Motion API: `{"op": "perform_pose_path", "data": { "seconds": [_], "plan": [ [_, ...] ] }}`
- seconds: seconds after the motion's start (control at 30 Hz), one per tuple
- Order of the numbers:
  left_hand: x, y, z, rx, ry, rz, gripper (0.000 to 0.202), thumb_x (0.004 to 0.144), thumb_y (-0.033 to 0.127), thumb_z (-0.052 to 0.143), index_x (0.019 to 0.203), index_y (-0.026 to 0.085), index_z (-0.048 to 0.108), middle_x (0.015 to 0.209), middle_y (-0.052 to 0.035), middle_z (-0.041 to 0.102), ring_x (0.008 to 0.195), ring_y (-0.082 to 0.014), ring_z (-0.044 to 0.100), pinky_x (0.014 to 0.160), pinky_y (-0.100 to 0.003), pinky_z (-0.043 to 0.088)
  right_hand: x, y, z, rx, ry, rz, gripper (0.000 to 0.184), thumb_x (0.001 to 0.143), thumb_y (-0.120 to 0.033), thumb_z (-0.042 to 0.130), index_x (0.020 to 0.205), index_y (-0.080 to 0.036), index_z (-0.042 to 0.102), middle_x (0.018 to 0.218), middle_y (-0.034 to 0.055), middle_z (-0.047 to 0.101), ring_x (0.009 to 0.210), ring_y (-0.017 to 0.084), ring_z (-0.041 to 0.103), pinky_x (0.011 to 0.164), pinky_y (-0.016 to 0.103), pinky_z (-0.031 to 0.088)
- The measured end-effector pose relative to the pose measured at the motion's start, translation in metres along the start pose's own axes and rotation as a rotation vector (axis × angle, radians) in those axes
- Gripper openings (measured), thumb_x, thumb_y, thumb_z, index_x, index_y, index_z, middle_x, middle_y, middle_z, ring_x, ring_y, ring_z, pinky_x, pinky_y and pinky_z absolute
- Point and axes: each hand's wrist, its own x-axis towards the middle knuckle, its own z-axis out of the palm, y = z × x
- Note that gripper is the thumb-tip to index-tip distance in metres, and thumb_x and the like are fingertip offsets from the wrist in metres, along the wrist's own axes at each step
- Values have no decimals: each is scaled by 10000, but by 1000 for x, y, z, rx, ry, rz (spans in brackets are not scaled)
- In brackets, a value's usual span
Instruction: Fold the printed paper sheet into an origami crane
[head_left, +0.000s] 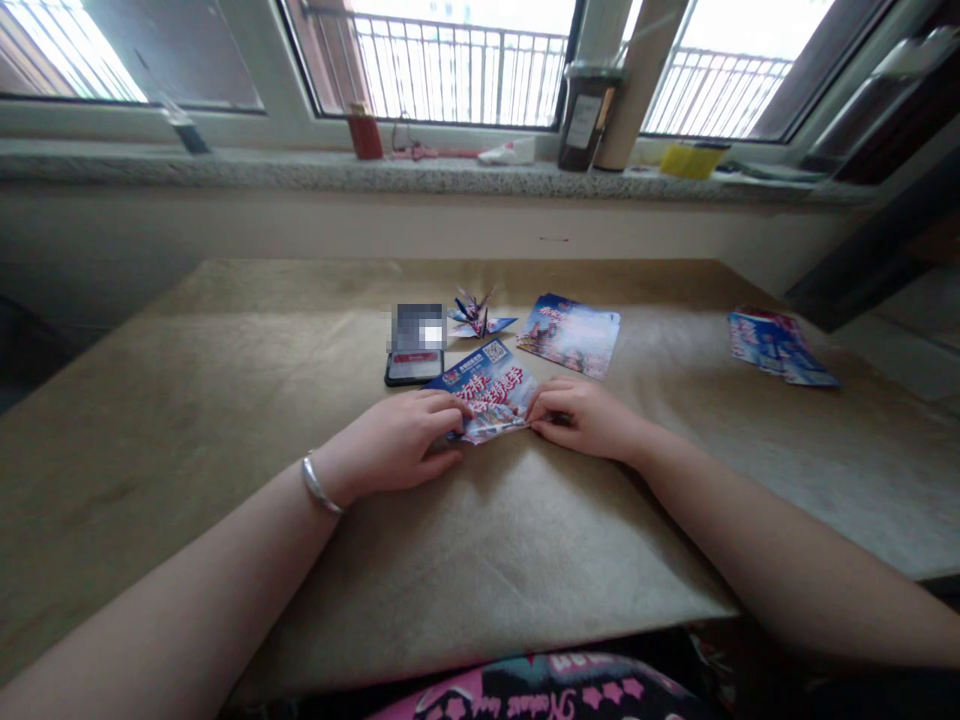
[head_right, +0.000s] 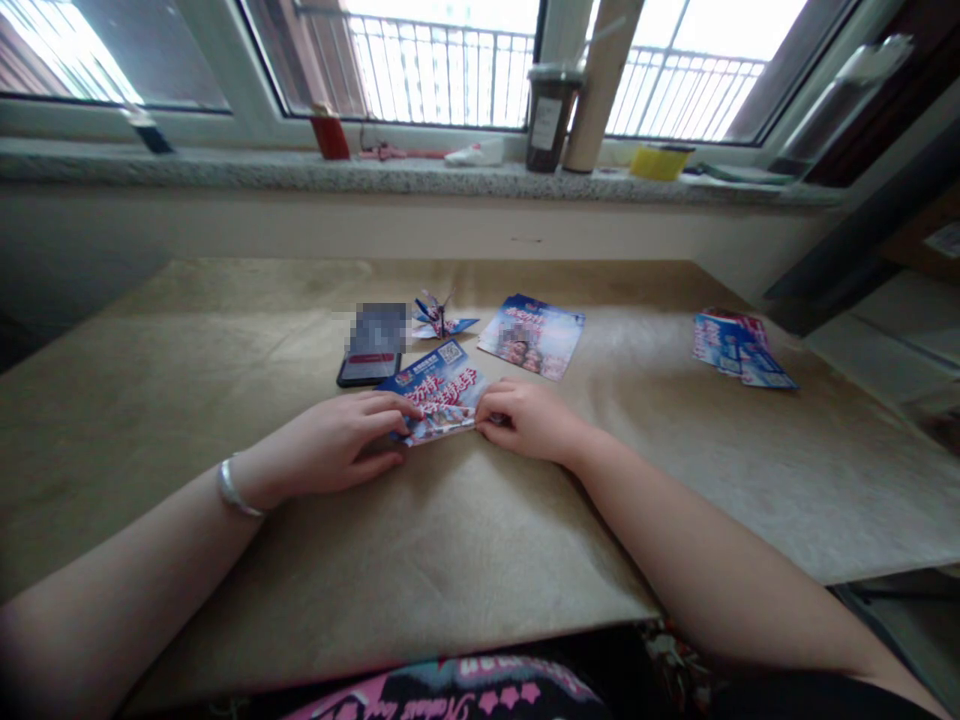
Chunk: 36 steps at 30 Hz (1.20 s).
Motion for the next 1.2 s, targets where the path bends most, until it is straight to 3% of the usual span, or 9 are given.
{"op": "perform_pose_path", "data": {
  "seconds": [0.27,0.4,0.57,0.8,0.93,1.2],
  "plan": [
    [5,11,-2,101,22,-73,267,886,402,510,933,162,619,1021,-87,640,947,-228,594,827,-370,499,3,-3,0,-19,45,-9,104,821,-139,560,756,-183,629,797,39,680,794,163,602,751,293,479],
    [7,15,-1,94,28,2,298,902,436,483,905,184,642,939,-58,653,867,-203,598,764,-339,480,2,-2,0,-10,27,-19,110,850,-158,554,784,-185,637,838,45,687,820,163,605,774,301,482],
    [9,22,2,47,77,65,309,941,344,414,814,183,645,814,-35,654,751,-153,592,682,-277,439,1,-4,-2,2,4,-48,117,864,-166,542,815,-187,646,860,51,688,833,166,607,788,315,486],
    [11,24,5,-151,177,-202,254,911,298,437,786,168,615,777,-24,636,703,-133,568,640,-240,417,2,-5,-1,4,6,-41,106,834,-147,553,800,-189,644,852,53,683,831,167,609,786,311,484],
    [13,22,6,-277,185,-339,334,925,337,410,701,170,593,687,-4,593,654,-126,544,619,-241,422,3,-6,-1,-15,5,-26,99,833,-158,560,799,-189,647,846,56,679,823,170,604,773,309,479],
    [14,17,10,-113,224,-339,244,895,293,462,809,155,643,964,-68,634,861,-174,592,805,-306,492,3,-5,4,-3,40,26,95,835,-178,571,825,-176,665,849,68,677,838,175,609,782,304,479]
  ]
}}
